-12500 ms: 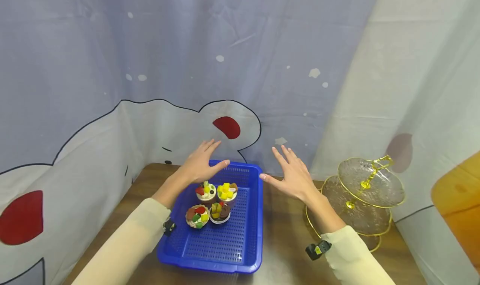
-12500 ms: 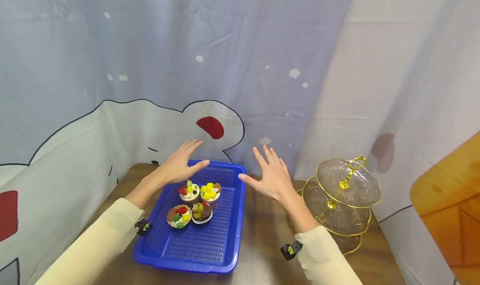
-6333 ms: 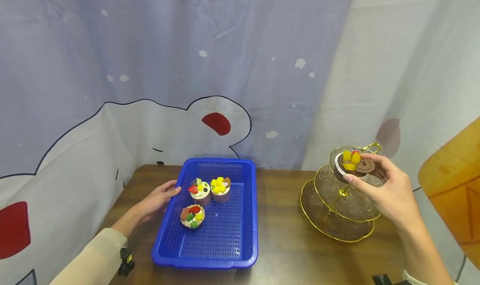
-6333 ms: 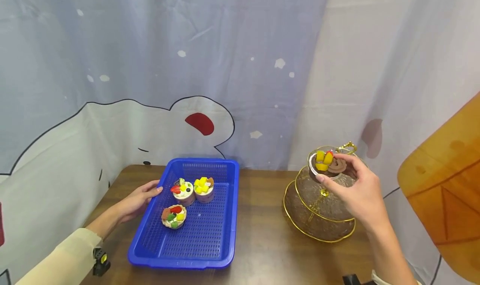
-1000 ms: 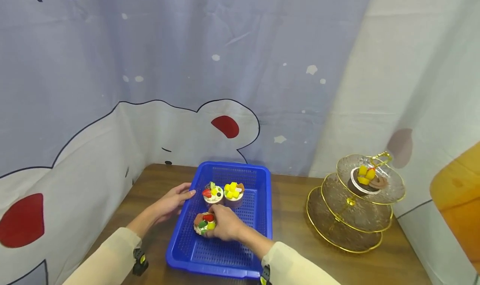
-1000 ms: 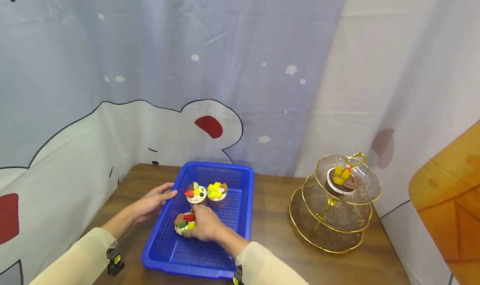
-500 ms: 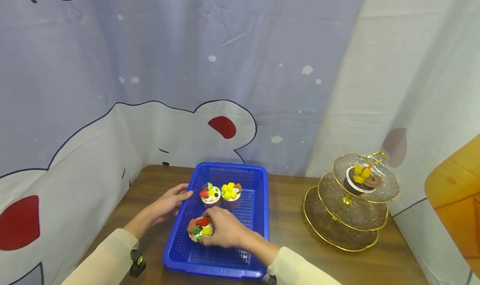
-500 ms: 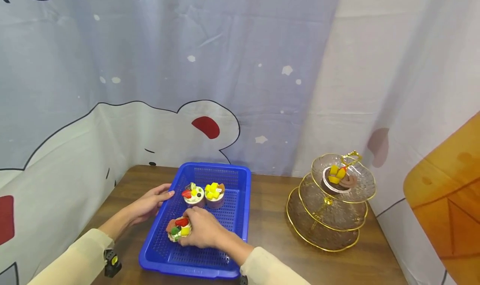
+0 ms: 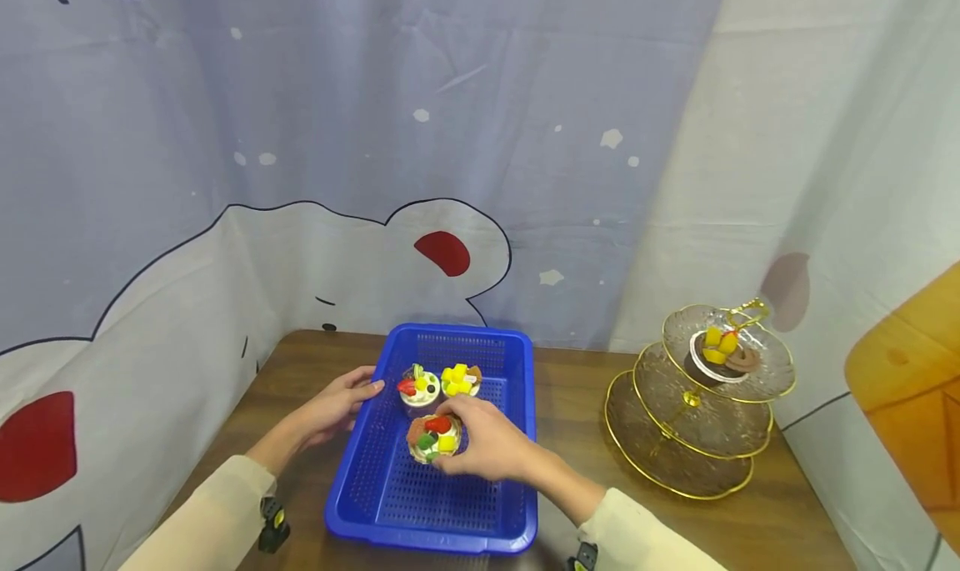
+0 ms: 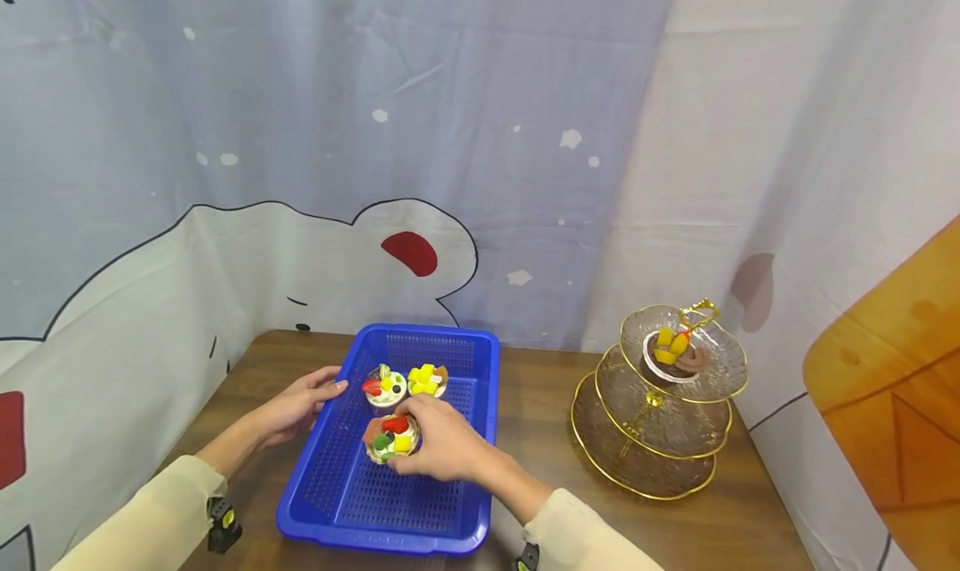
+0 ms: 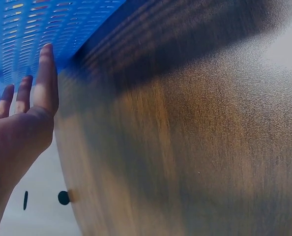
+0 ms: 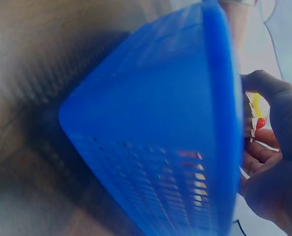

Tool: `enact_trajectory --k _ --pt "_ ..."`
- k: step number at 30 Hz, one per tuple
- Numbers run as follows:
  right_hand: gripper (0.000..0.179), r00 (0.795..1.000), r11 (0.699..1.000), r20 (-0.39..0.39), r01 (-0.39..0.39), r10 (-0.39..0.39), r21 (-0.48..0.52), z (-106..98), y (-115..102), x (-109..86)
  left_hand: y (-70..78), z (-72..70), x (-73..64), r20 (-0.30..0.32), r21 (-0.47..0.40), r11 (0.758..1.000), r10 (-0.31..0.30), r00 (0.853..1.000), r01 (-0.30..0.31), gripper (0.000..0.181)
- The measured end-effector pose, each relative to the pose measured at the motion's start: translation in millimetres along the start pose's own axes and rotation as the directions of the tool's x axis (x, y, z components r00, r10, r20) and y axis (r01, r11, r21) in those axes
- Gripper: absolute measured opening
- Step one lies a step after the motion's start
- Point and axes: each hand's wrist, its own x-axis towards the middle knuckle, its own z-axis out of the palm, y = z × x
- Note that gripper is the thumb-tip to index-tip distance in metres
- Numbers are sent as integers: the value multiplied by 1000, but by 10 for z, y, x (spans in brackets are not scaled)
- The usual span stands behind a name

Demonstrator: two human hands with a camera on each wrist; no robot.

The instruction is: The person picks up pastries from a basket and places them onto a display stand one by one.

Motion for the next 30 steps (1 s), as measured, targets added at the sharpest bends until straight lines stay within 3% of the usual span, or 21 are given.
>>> enact_trajectory --k 8,14,21,30 --pt "57 996 1000 -88 26 -25 12 -253 75 -146 -6 7 23 -2 0 1000 0 1000 0 66" --pt "56 989 997 -149 -4 15 71 -349 140 -252 -18 -2 24 -2 -9 1000 -4 1000 4 66" --pt "56 975 993 -213 -41 65 114 -472 126 -368 -26 -5 -7 -10 7 1000 -10 1000 10 67" --pt "54 944 996 -324 -47 67 71 -852 87 -462 -38 -18 29 -12 2 1000 -2 1000 2 64"
